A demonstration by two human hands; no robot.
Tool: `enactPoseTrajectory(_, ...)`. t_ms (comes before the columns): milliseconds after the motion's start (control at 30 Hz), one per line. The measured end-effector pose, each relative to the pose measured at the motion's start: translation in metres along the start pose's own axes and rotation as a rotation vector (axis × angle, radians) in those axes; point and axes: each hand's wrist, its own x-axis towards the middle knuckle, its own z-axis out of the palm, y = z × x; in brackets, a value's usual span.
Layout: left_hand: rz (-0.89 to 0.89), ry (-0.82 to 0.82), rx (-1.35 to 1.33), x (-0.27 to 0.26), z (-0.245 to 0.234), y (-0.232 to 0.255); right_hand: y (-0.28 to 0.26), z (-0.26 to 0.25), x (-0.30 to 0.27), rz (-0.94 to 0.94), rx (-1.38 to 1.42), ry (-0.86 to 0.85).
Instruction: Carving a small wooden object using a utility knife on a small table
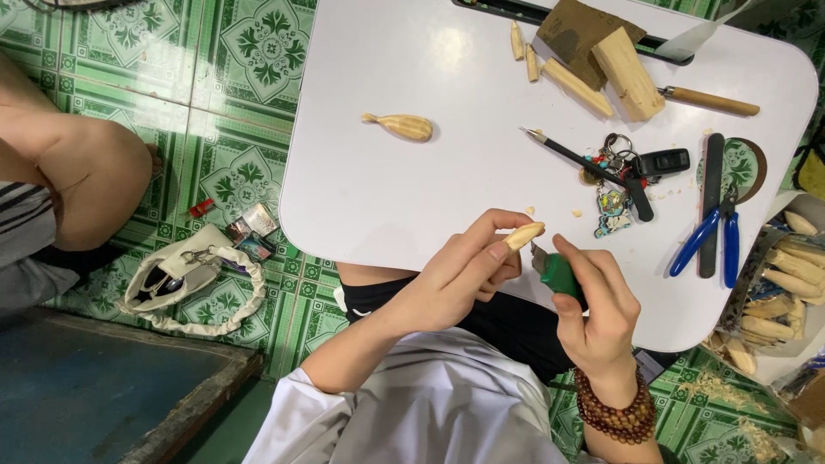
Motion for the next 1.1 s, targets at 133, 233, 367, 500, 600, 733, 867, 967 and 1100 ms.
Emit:
enactPoseTrajectory(133,0.076,0.016,0.126,0.003,0.002,0.009,0.002,0.002,-0.004,-0.061,-0.097,0.0)
enactPoseTrajectory(233,0.107,0.05,0.171,0.004,0.003,0.013,0.005,0.005,-0.005,-0.093,-0.123,-0.001)
enactPoseTrajectory(367,0.102,-0.028,0.206,-0.001,0.001,0.018,0.005,0.007,-0.005,-0.166,-0.196,0.022)
enactPoseTrajectory(500,0.113,-0.087,0.237,-0.002,-0.002,0.019,0.011,0.005,-0.009,-0.158,-0.177,0.02)
enactPoseTrajectory(600,0.102,-0.12,0.262,-0.004,-0.001,0.022,0.009,0.004,-0.007,-0.161,-0.15,0.023)
enactPoseTrajectory(733,0.109,-0.095,0.344,-0.005,-0.003,0.016,0.008,0.004,-0.006,-0.278,-0.335,0.092)
enactPoseTrajectory(867,0.118,-0.082,0.35,-0.005,-0.003,0.016,0.016,0.006,-0.009,-0.377,-0.457,0.151)
enactPoseTrajectory(967,0.117,-0.08,0.358,-0.005,-0.005,0.016,0.016,0.007,-0.007,-0.429,-0.535,0.191)
enactPoseTrajectory(1100,0.131,-0.055,0.361,-0.005,0.0,0.019,0.014,0.01,-0.002,-0.493,-0.589,0.255)
